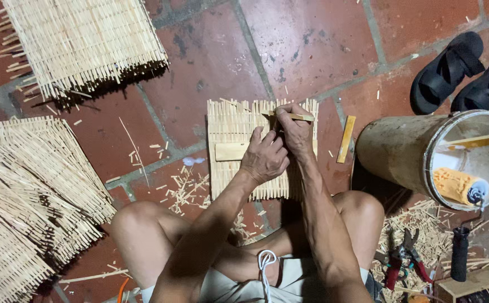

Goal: The person sits on a tiled floor and weaves thin bamboo strips into small rectangular mats. They use a paint roller to apply white adhesive to a cardboard piece, then press a woven mat onto it and smooth the surface. The person repeats the process with additional mats, stacking finished units nearby.

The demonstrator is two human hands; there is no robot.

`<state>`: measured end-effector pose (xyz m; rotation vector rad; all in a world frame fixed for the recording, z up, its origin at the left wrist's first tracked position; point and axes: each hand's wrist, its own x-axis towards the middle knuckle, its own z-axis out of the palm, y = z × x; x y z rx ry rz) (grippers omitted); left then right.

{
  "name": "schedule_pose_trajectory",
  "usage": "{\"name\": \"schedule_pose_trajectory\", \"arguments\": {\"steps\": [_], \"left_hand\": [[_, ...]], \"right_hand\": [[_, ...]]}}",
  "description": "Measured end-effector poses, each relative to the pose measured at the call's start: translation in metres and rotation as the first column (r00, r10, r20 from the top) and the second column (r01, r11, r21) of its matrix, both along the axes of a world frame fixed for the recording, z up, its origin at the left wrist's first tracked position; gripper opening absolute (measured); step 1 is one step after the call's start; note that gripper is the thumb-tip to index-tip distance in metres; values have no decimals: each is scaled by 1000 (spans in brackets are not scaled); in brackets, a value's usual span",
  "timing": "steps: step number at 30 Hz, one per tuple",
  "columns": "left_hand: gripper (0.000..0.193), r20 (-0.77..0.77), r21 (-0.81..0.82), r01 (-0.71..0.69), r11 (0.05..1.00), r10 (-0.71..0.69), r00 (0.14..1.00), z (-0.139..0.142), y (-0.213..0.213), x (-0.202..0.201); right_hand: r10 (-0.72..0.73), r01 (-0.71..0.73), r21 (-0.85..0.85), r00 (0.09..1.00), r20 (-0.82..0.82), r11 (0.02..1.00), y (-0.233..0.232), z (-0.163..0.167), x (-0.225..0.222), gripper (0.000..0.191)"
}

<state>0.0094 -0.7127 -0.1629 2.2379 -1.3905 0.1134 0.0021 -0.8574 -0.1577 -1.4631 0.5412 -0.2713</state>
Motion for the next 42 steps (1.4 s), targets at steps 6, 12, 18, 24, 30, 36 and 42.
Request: {"name": "schedule_pose_trajectory", "arguments": {"steps": [6, 12, 18, 24, 30, 36, 42], "left_hand": [[21, 6, 28, 1, 1000, -1, 1000, -5, -2, 0], [23, -18, 32, 14, 999, -14, 1000, -9, -1, 0], [21, -21, -2, 10, 1000, -10, 1000, -12, 0, -2], [22, -36, 4, 12, 1000, -12, 999, -16, 0, -1], [24, -5, 4, 4, 1000, -4, 1000, -15, 0, -1], [24, -37, 29, 11, 1000, -10, 999, -16, -1, 0], [24, -12, -3, 17, 1000, -17, 1000, -15, 0, -1]], "right_hand": [[-34, 34, 26, 999, 1, 999, 2, 4, 1, 17], [80, -79, 75, 997, -14, 994, 4, 7, 8, 23], [146, -148, -39, 987, -63, 988, 3, 4, 10, 25], [190, -195, -95, 980, -60, 976, 3, 3, 8, 26], [170, -170, 10, 985, -40, 985, 4, 7, 9, 26], [189, -192, -34, 980, -66, 981, 4, 6, 8, 25], [189, -190, -30, 981, -32, 981, 2, 1, 11, 23]]}}
